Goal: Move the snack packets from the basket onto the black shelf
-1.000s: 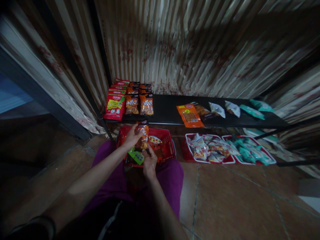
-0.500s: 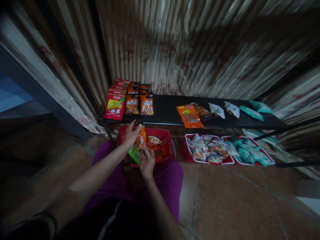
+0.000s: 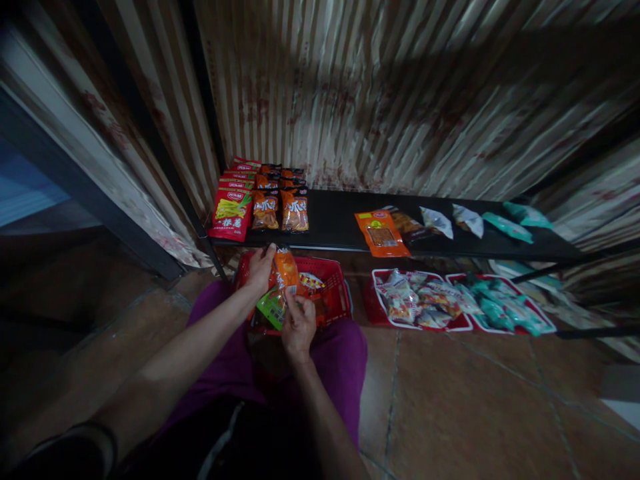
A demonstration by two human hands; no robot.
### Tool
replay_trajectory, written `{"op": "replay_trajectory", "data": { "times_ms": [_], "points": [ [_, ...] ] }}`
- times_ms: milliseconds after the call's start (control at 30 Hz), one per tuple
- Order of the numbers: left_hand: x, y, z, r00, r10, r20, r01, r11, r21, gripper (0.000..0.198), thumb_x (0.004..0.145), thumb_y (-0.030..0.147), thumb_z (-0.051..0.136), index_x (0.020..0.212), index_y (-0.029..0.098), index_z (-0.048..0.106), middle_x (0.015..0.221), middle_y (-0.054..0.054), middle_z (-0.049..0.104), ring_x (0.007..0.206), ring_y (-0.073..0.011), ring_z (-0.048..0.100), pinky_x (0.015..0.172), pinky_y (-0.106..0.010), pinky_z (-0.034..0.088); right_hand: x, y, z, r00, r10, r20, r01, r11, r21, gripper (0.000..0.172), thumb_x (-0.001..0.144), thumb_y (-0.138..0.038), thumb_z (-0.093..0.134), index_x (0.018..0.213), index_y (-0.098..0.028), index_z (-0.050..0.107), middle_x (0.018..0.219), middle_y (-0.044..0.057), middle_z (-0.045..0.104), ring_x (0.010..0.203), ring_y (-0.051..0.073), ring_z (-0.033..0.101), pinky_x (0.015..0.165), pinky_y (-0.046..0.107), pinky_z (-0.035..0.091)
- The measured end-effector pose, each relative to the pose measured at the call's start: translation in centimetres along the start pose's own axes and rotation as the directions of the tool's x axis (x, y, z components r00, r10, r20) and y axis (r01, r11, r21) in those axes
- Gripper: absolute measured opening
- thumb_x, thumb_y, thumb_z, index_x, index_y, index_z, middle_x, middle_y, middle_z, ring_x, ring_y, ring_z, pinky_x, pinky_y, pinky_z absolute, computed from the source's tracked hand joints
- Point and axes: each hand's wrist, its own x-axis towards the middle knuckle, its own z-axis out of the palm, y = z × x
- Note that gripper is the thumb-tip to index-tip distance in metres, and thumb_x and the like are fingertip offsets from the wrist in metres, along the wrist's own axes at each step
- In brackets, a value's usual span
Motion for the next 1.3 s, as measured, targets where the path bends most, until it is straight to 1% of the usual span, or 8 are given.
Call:
{"op": "replay_trajectory", "data": {
  "times_ms": [233,367,433,533,600,700,967,1300],
  "points": [
    [-0.3,0.5,0.3,0.997,-0.082,-0.003,0.08,0.981,-0.176,0.032,0.073,0.04,0.071,0.094,0.017,0.063,0.095,-0.007,0.07,0.084,-0.0183,0.065,0.078,-0.03,0.049,-1.7,0.1,0.1,0.966,-0.181,0.183,0.223,0.944,-0.244,0.056,0.08,-0.005,0.044,0.127,-0.031,0.059,0.096,0.008,0.062,0.091,0.021,0.054,0.079,0.034,0.05],
    [0.0,1.1,-0.3,0.998,-0.056,0.037,0.064,0.967,-0.247,0.032,0.067,0.034,0.076,0.091,0.018,0.062,0.088,-0.004,0.07,0.078,-0.0158,0.064,0.077,-0.029,0.049,-1.6,0.3,-0.4,0.932,-0.229,0.282,0.265,0.96,-0.095,0.049,0.083,-0.011,0.044,0.129,-0.025,0.058,0.103,0.009,0.063,0.096,0.021,0.057,0.086,0.036,0.051],
    [0.0,1.4,-0.8,0.992,-0.058,0.115,0.087,0.957,-0.275,0.035,0.062,0.033,0.079,0.09,0.018,0.063,0.085,-0.003,0.07,0.077,-0.0153,0.064,0.079,-0.029,0.049,0.0,0.3,-1.0,0.966,-0.157,0.205,0.156,0.988,0.018,0.041,0.086,-0.018,0.046,0.122,-0.024,0.062,0.101,0.008,0.065,0.094,0.02,0.059,0.087,0.036,0.051],
    [-0.6,1.8,-1.2,0.958,-0.074,0.278,0.16,0.941,-0.299,0.041,0.055,0.033,0.084,0.087,0.018,0.063,0.083,-0.002,0.07,0.076,-0.0155,0.064,0.08,-0.031,0.049,4.2,-0.1,-1.9,0.969,0.236,-0.068,-0.216,0.951,0.221,0.035,0.086,-0.036,0.052,0.116,-0.021,0.063,0.109,0.009,0.066,0.1,0.021,0.059,0.09,0.039,0.048],
    [-1.3,1.9,-1.2,0.925,-0.091,0.369,0.211,0.931,-0.299,0.045,0.051,0.034,0.086,0.087,0.018,0.063,0.079,-0.001,0.069,0.073,-0.0159,0.064,0.078,-0.032,0.049,7.2,-0.4,-2.2,0.881,0.47,0.044,-0.433,0.766,0.476,0.04,0.08,-0.046,0.061,0.111,-0.021,0.065,0.107,0.007,0.068,0.096,0.019,0.062,0.085,0.034,0.05],
    [-2.0,2.3,-1.1,0.887,-0.115,0.448,0.259,0.926,-0.275,0.05,0.05,0.035,0.087,0.09,0.017,0.062,0.074,0.0,0.068,0.07,-0.0166,0.064,0.077,-0.034,0.05,10.4,-0.6,-2.4,0.771,0.549,0.324,-0.611,0.494,0.618,0.035,0.065,-0.046,0.076,0.088,-0.02,0.07,0.085,0.002,0.072,0.073,0.015,0.064,0.068,0.026,0.052],
    [-2.4,1.2,-0.7,0.912,-0.16,0.378,0.258,0.94,-0.225,0.043,0.052,0.039,0.085,0.08,0.015,0.063,0.07,-0.001,0.067,0.063,-0.0143,0.061,0.07,-0.031,0.048,10.9,-0.7,-0.3,0.724,0.685,0.081,-0.486,0.422,0.765,0.031,0.048,-0.036,0.085,0.068,-0.018,0.069,0.064,-0.003,0.068,0.056,0.011,0.058,0.057,0.024,0.047],
    [-2.8,1.1,-0.8,0.932,-0.158,0.326,0.249,0.933,-0.261,0.04,0.056,0.047,0.082,0.074,0.015,0.065,0.069,-0.002,0.066,0.065,-0.0147,0.06,0.067,-0.028,0.046,10.9,-0.5,0.4,0.782,0.623,0.022,-0.442,0.529,0.724,0.028,0.056,-0.04,0.08,0.062,-0.017,0.064,0.056,-0.007,0.059,0.052,0.008,0.049,0.057,0.023,0.041]
  ]
}}
